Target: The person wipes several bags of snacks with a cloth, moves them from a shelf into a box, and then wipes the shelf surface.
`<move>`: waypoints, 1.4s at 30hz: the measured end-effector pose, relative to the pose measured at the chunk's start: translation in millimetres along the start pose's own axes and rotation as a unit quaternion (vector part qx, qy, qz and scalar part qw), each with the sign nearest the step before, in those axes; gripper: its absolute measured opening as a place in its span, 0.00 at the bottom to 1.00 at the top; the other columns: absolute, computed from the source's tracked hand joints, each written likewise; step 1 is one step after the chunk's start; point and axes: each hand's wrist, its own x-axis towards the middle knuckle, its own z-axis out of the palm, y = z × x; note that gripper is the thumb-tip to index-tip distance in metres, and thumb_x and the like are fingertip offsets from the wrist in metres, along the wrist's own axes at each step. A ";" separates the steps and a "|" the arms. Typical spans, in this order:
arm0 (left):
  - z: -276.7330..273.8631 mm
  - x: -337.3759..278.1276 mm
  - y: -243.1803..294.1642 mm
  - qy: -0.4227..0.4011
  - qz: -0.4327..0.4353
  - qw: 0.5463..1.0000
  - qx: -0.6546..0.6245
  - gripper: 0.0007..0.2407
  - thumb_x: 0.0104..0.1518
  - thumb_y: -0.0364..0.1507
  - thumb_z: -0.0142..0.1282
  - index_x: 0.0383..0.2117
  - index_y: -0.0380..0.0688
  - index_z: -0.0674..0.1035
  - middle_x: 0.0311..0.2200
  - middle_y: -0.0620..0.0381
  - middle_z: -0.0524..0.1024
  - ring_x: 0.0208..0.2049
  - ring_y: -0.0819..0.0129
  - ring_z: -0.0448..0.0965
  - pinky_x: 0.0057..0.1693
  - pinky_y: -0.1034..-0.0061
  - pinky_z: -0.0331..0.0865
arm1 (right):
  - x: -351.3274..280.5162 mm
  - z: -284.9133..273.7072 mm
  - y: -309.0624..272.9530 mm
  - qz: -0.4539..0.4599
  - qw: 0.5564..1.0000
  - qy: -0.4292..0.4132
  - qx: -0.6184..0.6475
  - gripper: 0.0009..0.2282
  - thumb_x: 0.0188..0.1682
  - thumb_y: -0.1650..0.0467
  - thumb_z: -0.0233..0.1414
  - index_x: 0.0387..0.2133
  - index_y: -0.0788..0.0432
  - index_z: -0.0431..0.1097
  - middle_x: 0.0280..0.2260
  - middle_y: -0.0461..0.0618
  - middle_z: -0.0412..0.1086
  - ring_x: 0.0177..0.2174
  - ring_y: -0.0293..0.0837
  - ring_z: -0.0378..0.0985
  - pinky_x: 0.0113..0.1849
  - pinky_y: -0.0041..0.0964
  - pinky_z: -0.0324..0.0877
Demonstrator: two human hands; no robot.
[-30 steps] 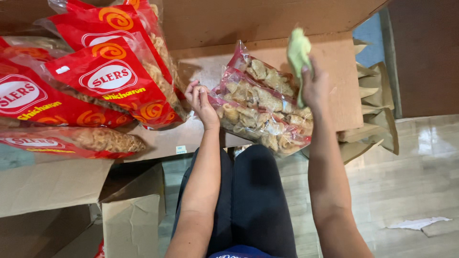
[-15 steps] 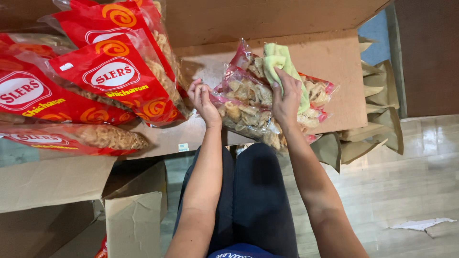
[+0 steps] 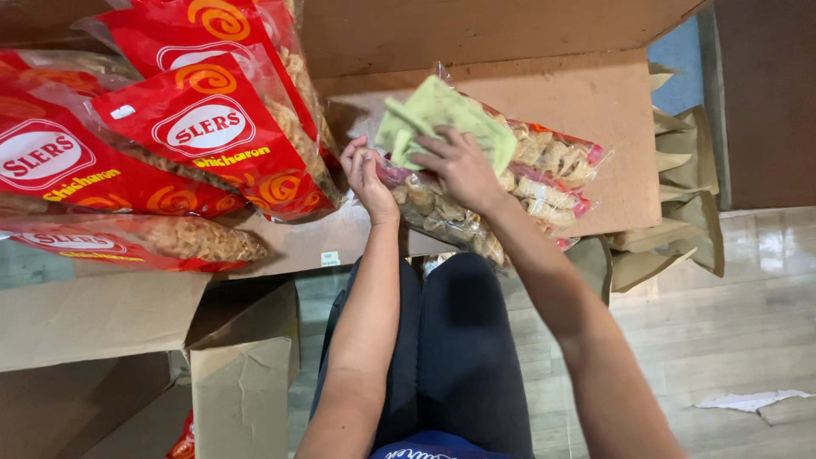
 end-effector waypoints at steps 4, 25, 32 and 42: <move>0.2 0.8 0.2 0.005 -0.003 1.000 -0.005 0.11 0.61 0.26 0.46 0.19 0.43 0.65 0.48 0.51 0.69 0.48 0.65 0.67 0.63 0.71 0.57 | 18.7 -3.4 -0.5 -0.121 0.988 -0.065 -0.064 0.02 0.51 0.64 0.55 0.34 0.42 0.74 0.48 0.39 0.74 0.55 0.48 0.65 0.45 0.41 0.61; -4.6 1.1 -13.2 0.015 0.011 1.000 0.010 0.11 0.58 0.26 0.47 0.17 0.45 0.64 0.46 0.52 0.71 0.47 0.64 0.69 0.61 0.71 0.57 | 45.5 22.4 -9.9 -0.199 0.946 -0.118 -0.227 0.10 0.53 0.60 0.48 0.44 0.41 0.74 0.54 0.43 0.70 0.56 0.50 0.63 0.53 0.67 0.54; -5.9 2.6 -10.4 0.035 0.007 0.999 0.000 0.11 0.59 0.25 0.46 0.18 0.44 0.65 0.44 0.51 0.73 0.46 0.63 0.70 0.61 0.70 0.59 | 8.4 12.3 8.8 -0.021 0.984 -0.001 -0.177 0.25 0.50 0.48 0.52 0.59 0.38 0.69 0.53 0.58 0.69 0.45 0.60 0.72 0.36 0.51 0.65; -2.0 2.9 -18.0 0.063 0.031 0.987 0.147 0.04 0.50 0.25 0.50 0.18 0.45 0.71 0.40 0.55 0.75 0.47 0.60 0.74 0.60 0.69 0.62 | -140.7 -64.8 58.3 0.135 0.972 -0.174 -0.078 0.24 0.47 0.63 0.56 0.60 0.30 0.67 0.55 0.52 0.70 0.47 0.66 0.73 0.42 0.56 0.71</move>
